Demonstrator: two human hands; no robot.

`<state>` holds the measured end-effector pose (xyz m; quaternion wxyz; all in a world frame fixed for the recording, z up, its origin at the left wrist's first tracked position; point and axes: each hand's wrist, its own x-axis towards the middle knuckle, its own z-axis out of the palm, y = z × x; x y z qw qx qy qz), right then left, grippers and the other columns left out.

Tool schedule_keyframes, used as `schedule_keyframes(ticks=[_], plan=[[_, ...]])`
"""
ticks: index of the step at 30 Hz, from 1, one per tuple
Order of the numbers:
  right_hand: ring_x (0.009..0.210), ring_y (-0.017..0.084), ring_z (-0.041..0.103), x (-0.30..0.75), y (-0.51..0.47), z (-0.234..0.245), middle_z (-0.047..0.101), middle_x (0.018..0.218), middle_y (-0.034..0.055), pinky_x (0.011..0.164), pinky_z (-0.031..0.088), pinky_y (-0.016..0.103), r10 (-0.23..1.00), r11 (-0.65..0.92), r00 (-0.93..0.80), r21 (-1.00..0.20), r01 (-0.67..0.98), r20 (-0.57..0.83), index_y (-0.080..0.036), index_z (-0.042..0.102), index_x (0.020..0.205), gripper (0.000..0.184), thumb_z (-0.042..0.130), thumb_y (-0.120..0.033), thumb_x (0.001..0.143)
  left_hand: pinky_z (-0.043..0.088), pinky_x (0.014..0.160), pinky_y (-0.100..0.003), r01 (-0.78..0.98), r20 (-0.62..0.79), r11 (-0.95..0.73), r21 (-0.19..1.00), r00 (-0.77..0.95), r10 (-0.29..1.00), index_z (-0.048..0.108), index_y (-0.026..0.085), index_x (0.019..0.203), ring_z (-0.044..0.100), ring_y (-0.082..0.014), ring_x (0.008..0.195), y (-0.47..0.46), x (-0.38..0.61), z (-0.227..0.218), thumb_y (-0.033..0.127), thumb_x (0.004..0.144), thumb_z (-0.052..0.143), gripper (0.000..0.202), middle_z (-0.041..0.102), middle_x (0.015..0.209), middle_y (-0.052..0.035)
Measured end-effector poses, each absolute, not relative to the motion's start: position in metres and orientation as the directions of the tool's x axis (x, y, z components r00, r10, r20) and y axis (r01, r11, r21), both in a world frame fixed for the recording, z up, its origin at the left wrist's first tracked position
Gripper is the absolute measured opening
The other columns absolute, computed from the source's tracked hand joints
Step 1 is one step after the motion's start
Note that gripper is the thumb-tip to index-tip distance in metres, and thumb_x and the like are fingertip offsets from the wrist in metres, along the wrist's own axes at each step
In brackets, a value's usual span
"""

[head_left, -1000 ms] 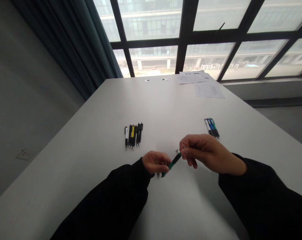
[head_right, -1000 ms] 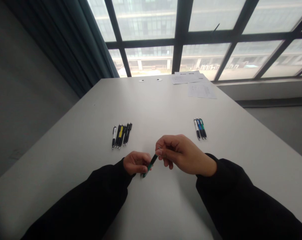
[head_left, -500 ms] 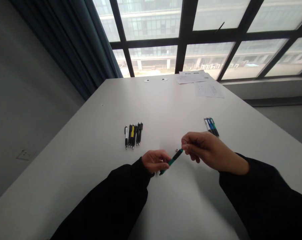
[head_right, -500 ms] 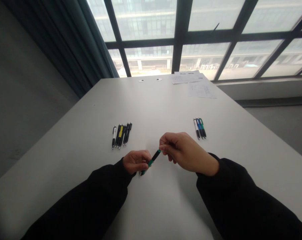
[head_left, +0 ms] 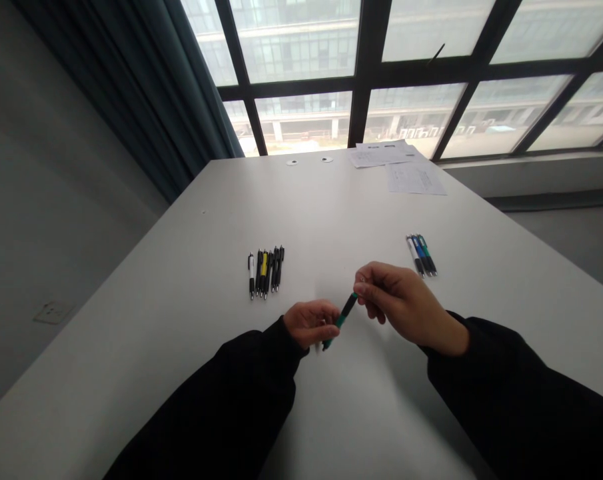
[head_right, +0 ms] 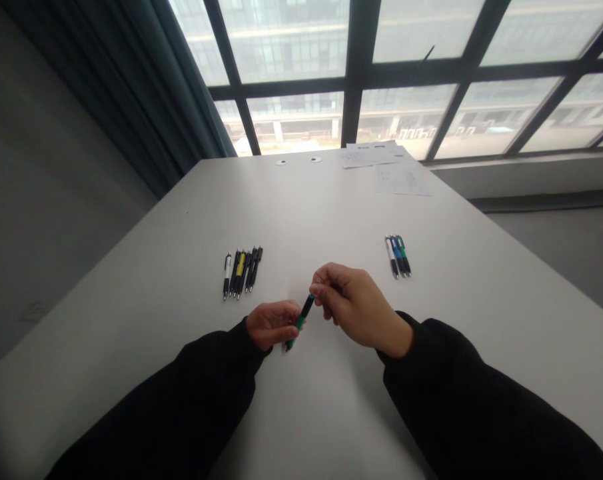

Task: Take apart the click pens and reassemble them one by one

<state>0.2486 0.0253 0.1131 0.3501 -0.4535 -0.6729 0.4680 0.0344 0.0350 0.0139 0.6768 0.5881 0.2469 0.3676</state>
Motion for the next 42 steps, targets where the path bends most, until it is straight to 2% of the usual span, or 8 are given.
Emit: schedule_keyframes(ticks=[9, 19, 25, 30, 33, 36, 39, 42], plan=[[0.049, 0.009, 0.052, 0.239, 0.022, 0.103, 0.059, 0.065, -0.0018, 0.046, 0.041, 0.022, 0.966, 0.12, -0.245, -0.981, 0.151, 0.081, -0.018, 0.057, 0.085, 0.023, 0.059, -0.039, 0.092, 0.047, 0.056, -0.024, -0.197, 0.05, 0.085, 0.977, 0.595, 0.802, 0.066, 0.009, 0.085, 0.053, -0.0102, 0.062, 0.037, 0.032, 0.013, 0.04, 0.073, 0.081, 0.036, 0.057, 0.07, -0.0021], [0.052, 0.008, 0.053, 0.254, 0.033, 0.119, 0.059, 0.066, -0.0022, 0.046, 0.039, 0.019, 0.889, 0.092, -0.455, -0.947, 0.307, -0.061, -0.017, 0.056, 0.08, 0.02, 0.057, -0.033, 0.093, 0.043, 0.049, -0.021, -0.179, 0.03, 0.1, 0.979, 0.608, 0.793, 0.065, 0.01, 0.085, 0.051, -0.0085, 0.056, 0.033, 0.03, 0.008, 0.041, 0.073, 0.08, 0.036, 0.057, 0.068, -0.0011], [0.052, 0.009, 0.054, 0.259, 0.03, 0.123, 0.058, 0.064, -0.0019, 0.048, 0.043, 0.02, 0.835, 0.156, -0.549, -0.945, 0.288, -0.029, -0.017, 0.057, 0.08, 0.019, 0.057, -0.032, 0.093, 0.04, 0.047, -0.02, -0.172, 0.01, 0.142, 0.975, 0.669, 0.743, 0.063, 0.008, 0.086, 0.048, -0.0077, 0.054, 0.034, 0.028, 0.01, 0.046, 0.076, 0.077, 0.041, 0.056, 0.068, -0.0019], [0.053, 0.009, 0.056, 0.262, 0.031, 0.12, 0.061, 0.065, -0.0006, 0.052, 0.049, 0.022, 0.84, 0.164, -0.542, -0.962, 0.216, 0.021, -0.016, 0.062, 0.083, 0.019, 0.061, -0.032, 0.092, 0.041, 0.05, -0.02, -0.182, 0.015, 0.148, 0.972, 0.679, 0.734, 0.062, 0.01, 0.087, 0.05, -0.0085, 0.057, 0.034, 0.03, 0.009, 0.048, 0.076, 0.076, 0.043, 0.055, 0.07, -0.0023], [0.056, 0.011, 0.06, 0.262, 0.032, 0.118, 0.067, 0.068, 0.0017, 0.056, 0.053, 0.025, 0.841, 0.143, -0.541, -0.974, 0.173, 0.028, -0.014, 0.068, 0.095, 0.021, 0.065, -0.034, 0.09, 0.043, 0.054, -0.021, -0.196, 0.036, 0.126, 0.972, 0.662, 0.749, 0.062, 0.01, 0.086, 0.051, -0.0092, 0.062, 0.036, 0.032, 0.008, 0.046, 0.076, 0.077, 0.04, 0.054, 0.074, -0.0026], [0.061, 0.013, 0.064, 0.263, 0.034, 0.119, 0.072, 0.08, 0.0049, 0.059, 0.056, 0.028, 0.844, 0.114, -0.534, -0.988, 0.105, 0.041, -0.015, 0.066, 0.107, 0.027, 0.067, -0.035, 0.089, 0.043, 0.056, -0.022, -0.216, 0.058, 0.109, 0.97, 0.647, 0.76, 0.062, 0.011, 0.086, 0.051, -0.0095, 0.064, 0.038, 0.032, 0.008, 0.046, 0.075, 0.078, 0.04, 0.054, 0.075, -0.0026], [0.066, 0.015, 0.066, 0.265, 0.035, 0.123, 0.072, 0.081, 0.0063, 0.06, 0.057, 0.03, 0.879, 0.105, -0.473, -0.993, 0.048, 0.07, -0.015, 0.065, 0.099, 0.023, 0.067, -0.035, 0.088, 0.043, 0.056, -0.022, -0.226, 0.071, 0.104, 0.969, 0.652, 0.755, 0.062, 0.01, 0.084, 0.052, -0.0103, 0.064, 0.039, 0.032, 0.008, 0.046, 0.074, 0.078, 0.04, 0.055, 0.075, -0.0032], [0.088, 0.019, 0.066, 0.265, 0.034, 0.127, 0.07, 0.097, 0.0094, 0.077, 0.056, 0.034, 0.891, 0.227, -0.412, -0.973, 0.042, 0.19, -0.017, 0.069, 0.092, 0.016, 0.066, -0.033, 0.089, 0.043, 0.057, -0.023, -0.231, 0.074, 0.104, 0.967, 0.651, 0.756, 0.062, 0.01, 0.083, 0.052, -0.0107, 0.065, 0.038, 0.031, 0.009, 0.045, 0.075, 0.078, 0.039, 0.056, 0.075, -0.0036]])
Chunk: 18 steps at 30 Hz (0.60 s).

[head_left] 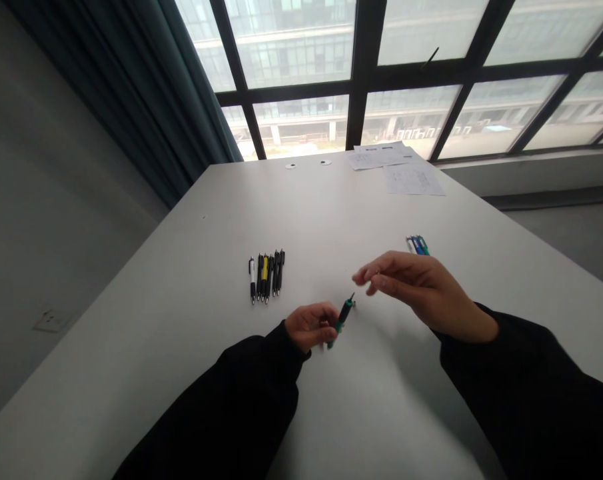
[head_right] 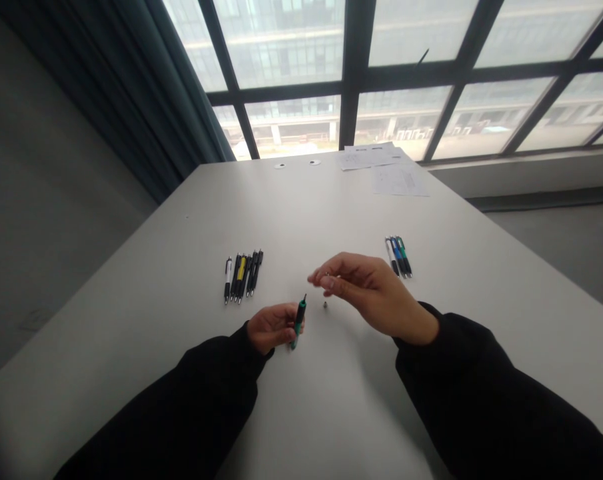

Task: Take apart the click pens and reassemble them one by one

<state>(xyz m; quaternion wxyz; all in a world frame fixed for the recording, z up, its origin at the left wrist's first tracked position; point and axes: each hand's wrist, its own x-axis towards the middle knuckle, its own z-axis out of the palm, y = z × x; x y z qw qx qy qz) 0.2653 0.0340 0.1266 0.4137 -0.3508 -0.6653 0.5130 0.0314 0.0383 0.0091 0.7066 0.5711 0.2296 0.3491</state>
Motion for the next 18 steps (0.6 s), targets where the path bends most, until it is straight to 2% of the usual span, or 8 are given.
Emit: schedule_keyframes(ticks=[2, 4, 6, 12, 18], plan=[[0.094, 0.02, 0.063, 0.264, 0.033, 0.127, 0.067, 0.104, 0.0092, 0.082, 0.054, 0.035, 0.879, 0.314, -0.402, -0.946, 0.08, 0.258, -0.019, 0.074, 0.094, 0.016, 0.066, -0.032, 0.09, 0.043, 0.058, -0.023, -0.229, 0.069, 0.108, 0.967, 0.65, 0.756, 0.062, 0.01, 0.084, 0.053, -0.0111, 0.065, 0.038, 0.031, 0.01, 0.045, 0.075, 0.078, 0.039, 0.057, 0.075, -0.0037], [0.087, 0.018, 0.062, 0.263, 0.032, 0.127, 0.066, 0.098, 0.0083, 0.077, 0.054, 0.034, 0.87, 0.342, -0.415, -0.933, 0.114, 0.268, -0.021, 0.075, 0.098, 0.018, 0.065, -0.033, 0.09, 0.044, 0.059, -0.024, -0.224, 0.062, 0.113, 0.968, 0.651, 0.756, 0.063, 0.011, 0.085, 0.053, -0.0115, 0.067, 0.038, 0.031, 0.01, 0.044, 0.074, 0.079, 0.039, 0.057, 0.076, -0.0037], [0.08, 0.017, 0.062, 0.26, 0.031, 0.125, 0.067, 0.094, 0.0077, 0.073, 0.054, 0.033, 0.87, 0.333, -0.421, -0.936, 0.112, 0.259, -0.021, 0.075, 0.103, 0.02, 0.065, -0.033, 0.09, 0.044, 0.061, -0.024, -0.221, 0.059, 0.114, 0.969, 0.652, 0.756, 0.063, 0.011, 0.083, 0.053, -0.0115, 0.068, 0.038, 0.031, 0.01, 0.044, 0.074, 0.079, 0.039, 0.057, 0.076, -0.0037], [0.087, 0.02, 0.067, 0.254, 0.027, 0.12, 0.072, 0.093, 0.0069, 0.081, 0.058, 0.036, 0.911, 0.261, -0.344, -0.964, 0.057, 0.226, -0.02, 0.073, 0.103, 0.021, 0.07, -0.033, 0.086, 0.046, 0.059, -0.024, -0.207, 0.058, 0.109, 0.972, 0.666, 0.744, 0.061, 0.012, 0.083, 0.053, -0.0115, 0.067, 0.038, 0.03, 0.011, 0.045, 0.075, 0.078, 0.039, 0.057, 0.077, -0.004], [0.088, 0.019, 0.069, 0.254, 0.026, 0.122, 0.073, 0.094, 0.0062, 0.08, 0.059, 0.033, 0.905, 0.265, -0.353, -0.964, 0.029, 0.238, -0.02, 0.073, 0.102, 0.018, 0.071, -0.029, 0.086, 0.046, 0.059, -0.024, -0.211, 0.073, 0.094, 0.973, 0.667, 0.741, 0.061, 0.011, 0.084, 0.054, -0.0119, 0.067, 0.038, 0.031, 0.012, 0.045, 0.076, 0.078, 0.038, 0.056, 0.077, -0.004]])
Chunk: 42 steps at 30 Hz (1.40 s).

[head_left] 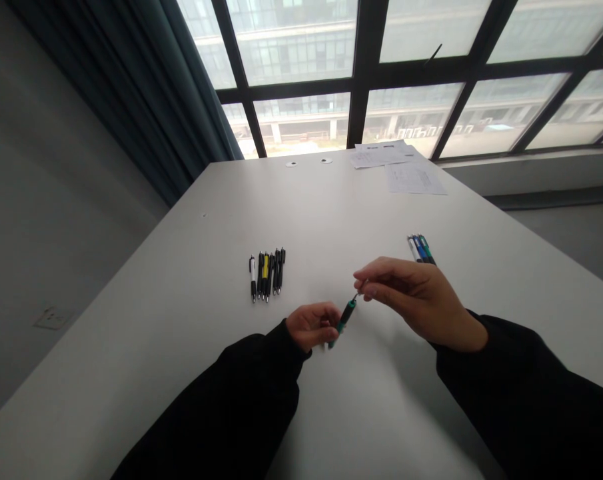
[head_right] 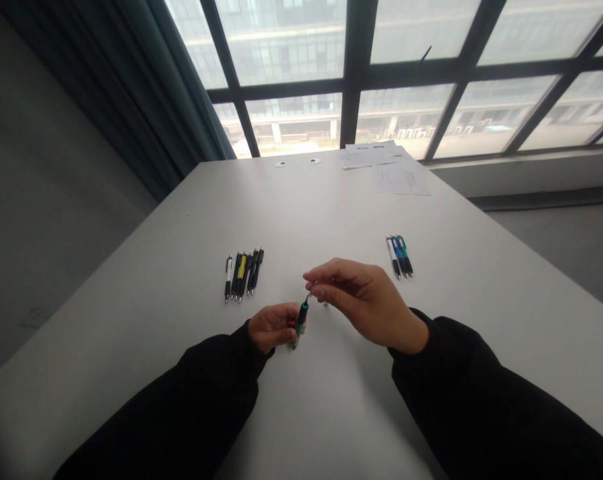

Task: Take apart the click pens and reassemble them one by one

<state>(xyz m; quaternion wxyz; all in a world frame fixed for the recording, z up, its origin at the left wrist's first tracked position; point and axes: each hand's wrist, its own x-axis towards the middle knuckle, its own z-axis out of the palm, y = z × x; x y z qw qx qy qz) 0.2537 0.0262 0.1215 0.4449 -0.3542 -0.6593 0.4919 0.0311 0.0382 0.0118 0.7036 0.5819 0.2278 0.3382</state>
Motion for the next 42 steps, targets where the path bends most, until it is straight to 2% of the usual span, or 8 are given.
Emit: schedule_keyframes(ticks=[10, 18, 25, 30, 33, 35, 39, 42], plan=[[0.088, 0.018, 0.068, 0.253, 0.026, 0.122, 0.072, 0.095, 0.0057, 0.079, 0.057, 0.031, 0.888, 0.302, -0.383, -0.951, 0.063, 0.256, -0.02, 0.073, 0.101, 0.015, 0.069, -0.026, 0.088, 0.045, 0.06, -0.024, -0.239, 0.106, 0.078, 0.968, 0.669, 0.736, 0.061, 0.011, 0.084, 0.054, -0.0115, 0.068, 0.038, 0.031, 0.01, 0.041, 0.077, 0.077, 0.034, 0.057, 0.077, -0.0038], [0.085, 0.017, 0.067, 0.255, 0.028, 0.12, 0.072, 0.096, 0.0063, 0.075, 0.054, 0.03, 0.784, 0.512, -0.512, -0.832, 0.215, 0.35, -0.02, 0.073, 0.102, 0.014, 0.065, -0.023, 0.09, 0.046, 0.062, -0.024, -0.246, 0.114, 0.073, 0.967, 0.667, 0.737, 0.063, 0.011, 0.086, 0.054, -0.0117, 0.07, 0.04, 0.031, 0.008, 0.039, 0.077, 0.078, 0.033, 0.057, 0.078, -0.0036], [0.088, 0.018, 0.067, 0.262, 0.041, 0.113, 0.07, 0.111, 0.0096, 0.077, 0.057, 0.033, 0.822, 0.405, -0.517, -0.884, 0.233, 0.24, -0.02, 0.062, 0.127, 0.038, 0.063, -0.034, 0.091, 0.045, 0.06, -0.024, -0.244, 0.106, 0.081, 0.966, 0.665, 0.739, 0.063, 0.011, 0.084, 0.054, -0.0116, 0.068, 0.038, 0.031, 0.01, 0.041, 0.076, 0.077, 0.034, 0.057, 0.077, -0.0041], [0.079, 0.017, 0.065, 0.264, 0.058, 0.067, 0.066, 0.11, 0.012, 0.074, 0.054, 0.031, 0.804, 0.474, -0.592, -0.654, 0.59, 0.049, -0.018, 0.07, 0.114, 0.033, 0.071, -0.025, 0.081, 0.045, 0.058, -0.023, -0.235, 0.081, 0.104, 0.966, 0.664, 0.743, 0.062, 0.011, 0.085, 0.053, -0.0113, 0.066, 0.04, 0.031, 0.009, 0.043, 0.076, 0.078, 0.037, 0.057, 0.075, -0.0042], [0.076, 0.016, 0.064, 0.259, 0.06, 0.048, 0.068, 0.096, 0.0101, 0.075, 0.051, 0.03, 0.786, 0.524, -0.617, -0.578, 0.626, 0.045, -0.016, 0.074, 0.091, 0.015, 0.064, -0.01, 0.081, 0.045, 0.058, -0.023, -0.229, 0.063, 0.122, 0.966, 0.662, 0.747, 0.063, 0.01, 0.084, 0.053, -0.011, 0.065, 0.039, 0.032, 0.01, 0.043, 0.074, 0.079, 0.038, 0.057, 0.075, -0.0042], [0.071, 0.015, 0.063, 0.258, 0.06, 0.048, 0.068, 0.086, 0.0081, 0.072, 0.05, 0.028, 0.773, 0.542, -0.632, -0.573, 0.614, 0.054, -0.016, 0.073, 0.078, 0.018, 0.058, -0.006, 0.082, 0.046, 0.057, -0.023, -0.224, 0.044, 0.141, 0.964, 0.661, 0.749, 0.063, 0.01, 0.085, 0.054, -0.0108, 0.064, 0.038, 0.031, 0.01, 0.044, 0.073, 0.08, 0.039, 0.058, 0.074, -0.0041], [0.072, 0.015, 0.066, 0.267, 0.061, 0.075, 0.072, 0.082, 0.0052, 0.07, 0.053, 0.028, 0.811, 0.435, -0.579, -0.748, 0.501, 0.084, -0.016, 0.073, 0.094, 0.012, 0.068, -0.017, 0.083, 0.045, 0.052, -0.021, -0.21, -0.004, 0.188, 0.959, 0.657, 0.754, 0.063, 0.009, 0.089, 0.053, -0.0098, 0.06, 0.035, 0.03, 0.013, 0.044, 0.074, 0.079, 0.041, 0.058, 0.072, -0.0032], [0.082, 0.018, 0.07, 0.277, 0.06, 0.098, 0.074, 0.092, 0.0067, 0.078, 0.057, 0.033, 0.868, 0.247, -0.481, -0.947, 0.206, 0.122, -0.017, 0.071, 0.102, 0.026, 0.076, -0.029, 0.079, 0.044, 0.048, -0.019, -0.201, -0.033, 0.221, 0.954, 0.664, 0.747, 0.063, 0.009, 0.085, 0.053, -0.0092, 0.058, 0.035, 0.029, 0.016, 0.044, 0.072, 0.081, 0.041, 0.059, 0.07, -0.0028]])
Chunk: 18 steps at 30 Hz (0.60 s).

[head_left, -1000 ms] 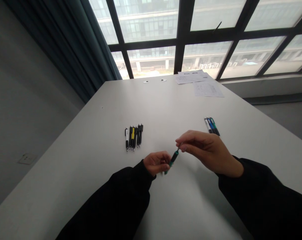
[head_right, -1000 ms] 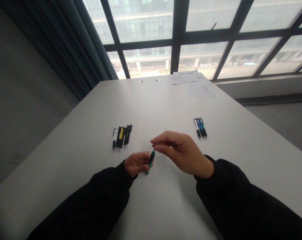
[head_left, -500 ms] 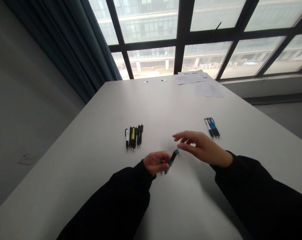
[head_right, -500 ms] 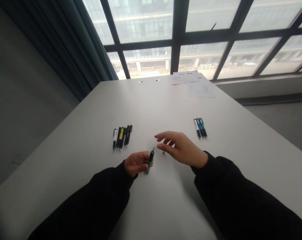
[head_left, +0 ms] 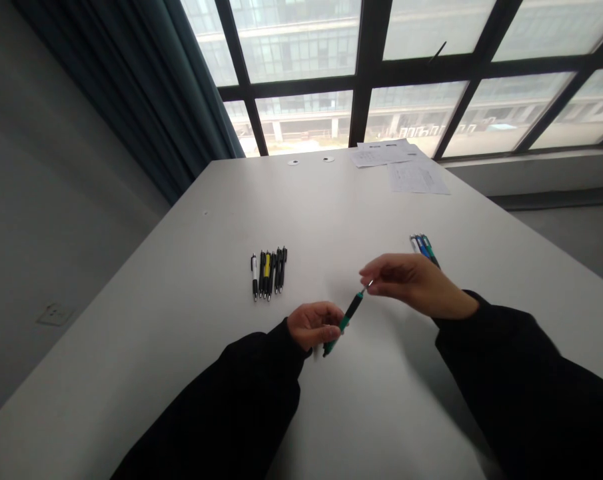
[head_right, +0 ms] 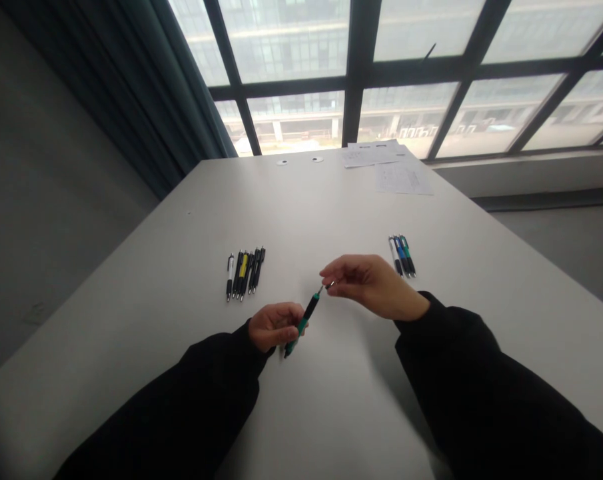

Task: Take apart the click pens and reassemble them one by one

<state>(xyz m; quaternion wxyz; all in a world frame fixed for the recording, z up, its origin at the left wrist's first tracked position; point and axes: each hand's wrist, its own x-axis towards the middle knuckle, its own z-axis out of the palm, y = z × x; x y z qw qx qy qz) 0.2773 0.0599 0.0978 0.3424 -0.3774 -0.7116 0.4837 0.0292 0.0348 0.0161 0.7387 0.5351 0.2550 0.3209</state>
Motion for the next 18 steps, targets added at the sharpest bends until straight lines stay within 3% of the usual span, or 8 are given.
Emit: schedule_keyframes(ticks=[2, 7, 18], plan=[[0.085, 0.019, 0.071, 0.281, 0.058, 0.107, 0.075, 0.095, 0.007, 0.081, 0.059, 0.035, 0.885, 0.213, -0.441, -0.973, 0.093, 0.151, -0.019, 0.071, 0.1, 0.026, 0.079, -0.03, 0.077, 0.044, 0.047, -0.019, -0.198, -0.047, 0.238, 0.951, 0.667, 0.744, 0.063, 0.01, 0.084, 0.052, -0.0087, 0.056, 0.035, 0.029, 0.017, 0.044, 0.071, 0.081, 0.041, 0.059, 0.069, -0.0025], [0.087, 0.019, 0.072, 0.279, 0.053, 0.109, 0.076, 0.094, 0.0058, 0.083, 0.06, 0.034, 0.884, 0.209, -0.432, -0.978, 0.022, 0.18, -0.021, 0.073, 0.099, 0.022, 0.079, -0.027, 0.078, 0.043, 0.047, -0.018, -0.197, -0.066, 0.26, 0.945, 0.664, 0.745, 0.064, 0.009, 0.085, 0.053, -0.008, 0.055, 0.037, 0.028, 0.015, 0.043, 0.069, 0.083, 0.042, 0.06, 0.068, -0.0022], [0.089, 0.02, 0.072, 0.278, 0.051, 0.112, 0.076, 0.097, 0.0067, 0.084, 0.06, 0.035, 0.86, 0.222, -0.484, -0.973, 0.068, 0.163, -0.019, 0.071, 0.099, 0.021, 0.077, -0.027, 0.08, 0.044, 0.048, -0.019, -0.191, -0.085, 0.281, 0.94, 0.67, 0.738, 0.064, 0.009, 0.084, 0.054, -0.0088, 0.056, 0.037, 0.028, 0.014, 0.042, 0.068, 0.084, 0.041, 0.061, 0.068, -0.0028]])
